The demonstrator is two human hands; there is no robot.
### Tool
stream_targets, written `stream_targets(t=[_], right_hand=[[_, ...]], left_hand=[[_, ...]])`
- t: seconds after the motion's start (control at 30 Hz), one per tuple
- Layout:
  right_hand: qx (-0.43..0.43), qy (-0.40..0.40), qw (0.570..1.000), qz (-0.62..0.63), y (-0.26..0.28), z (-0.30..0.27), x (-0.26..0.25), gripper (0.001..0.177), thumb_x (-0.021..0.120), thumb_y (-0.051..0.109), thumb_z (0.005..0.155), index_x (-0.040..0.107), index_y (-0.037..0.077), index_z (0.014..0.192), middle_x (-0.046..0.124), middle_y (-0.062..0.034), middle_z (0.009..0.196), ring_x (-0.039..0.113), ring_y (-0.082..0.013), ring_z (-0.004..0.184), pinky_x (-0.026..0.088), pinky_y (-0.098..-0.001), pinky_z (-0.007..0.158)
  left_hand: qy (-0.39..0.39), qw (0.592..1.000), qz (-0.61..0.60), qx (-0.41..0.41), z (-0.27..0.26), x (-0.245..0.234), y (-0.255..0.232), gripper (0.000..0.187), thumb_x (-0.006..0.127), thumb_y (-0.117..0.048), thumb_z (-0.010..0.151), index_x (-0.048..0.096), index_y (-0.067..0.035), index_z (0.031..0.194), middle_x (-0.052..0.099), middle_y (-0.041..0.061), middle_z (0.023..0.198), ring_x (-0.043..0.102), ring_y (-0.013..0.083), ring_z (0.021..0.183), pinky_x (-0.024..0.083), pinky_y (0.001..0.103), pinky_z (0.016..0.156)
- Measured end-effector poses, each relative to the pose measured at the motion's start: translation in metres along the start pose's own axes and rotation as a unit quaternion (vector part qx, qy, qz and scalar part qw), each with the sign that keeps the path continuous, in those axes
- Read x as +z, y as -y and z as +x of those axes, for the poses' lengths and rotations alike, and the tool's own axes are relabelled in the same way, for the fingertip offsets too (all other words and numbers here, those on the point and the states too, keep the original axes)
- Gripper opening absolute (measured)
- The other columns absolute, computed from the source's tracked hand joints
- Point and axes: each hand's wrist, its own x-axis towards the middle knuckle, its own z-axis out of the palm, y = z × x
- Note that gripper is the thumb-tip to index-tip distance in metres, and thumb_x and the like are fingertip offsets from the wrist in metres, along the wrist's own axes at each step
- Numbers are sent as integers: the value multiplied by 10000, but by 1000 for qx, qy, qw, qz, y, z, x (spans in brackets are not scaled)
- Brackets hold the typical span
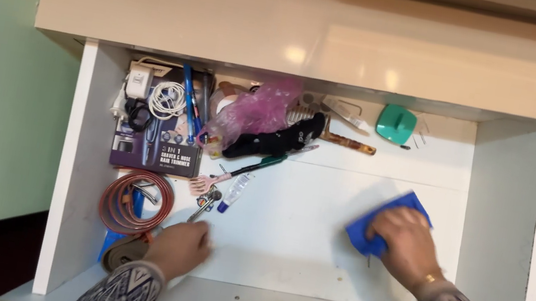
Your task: Cleaning and organizing a vanity drawer.
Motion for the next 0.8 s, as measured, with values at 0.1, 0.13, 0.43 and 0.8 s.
stream_targets(t=[0.1, 0.13, 0.43, 0.8], right_hand=[[-50, -90, 994, 43, 29, 41, 34, 196, 712, 58, 622, 746, 151, 790, 732, -32, 912, 650, -278, 979, 449, -435, 923], [-100, -87, 988, 76, 39, 61, 47, 207, 727, 106, 627, 746, 143, 830, 729, -45, 923, 652, -292, 960, 458, -429, 908], [-7, 200, 979, -34, 56, 77, 68, 166, 690, 156, 831, 756, 188, 980, 689, -19, 1081, 601, -203, 1098, 387, -414, 1037], [81, -22, 994, 73, -107, 27, 33, 203, 728, 43, 716, 756, 170, 872, 733, -37, 1025, 651, -277, 1048, 472, -409, 988]], left_hand=[[-16, 992, -116, 35, 17, 8, -26, 182, 722, -224, 837, 646, -89, 932, 714, 95, 837, 698, 284, 818, 544, 422, 760], [-37, 987, -145, 63, 30, 16, -31, 191, 733, -213, 823, 644, -89, 938, 707, 94, 827, 687, 286, 794, 537, 429, 739], [-103, 976, -173, -80, 27, 18, -78, 372, 764, -274, 793, 652, -107, 1106, 723, 74, 946, 693, 260, 922, 539, 392, 809], [-206, 969, -129, 48, 20, 12, -133, 448, 771, -204, 727, 680, -86, 1150, 617, 124, 1250, 410, 362, 1335, 337, 526, 1098]])
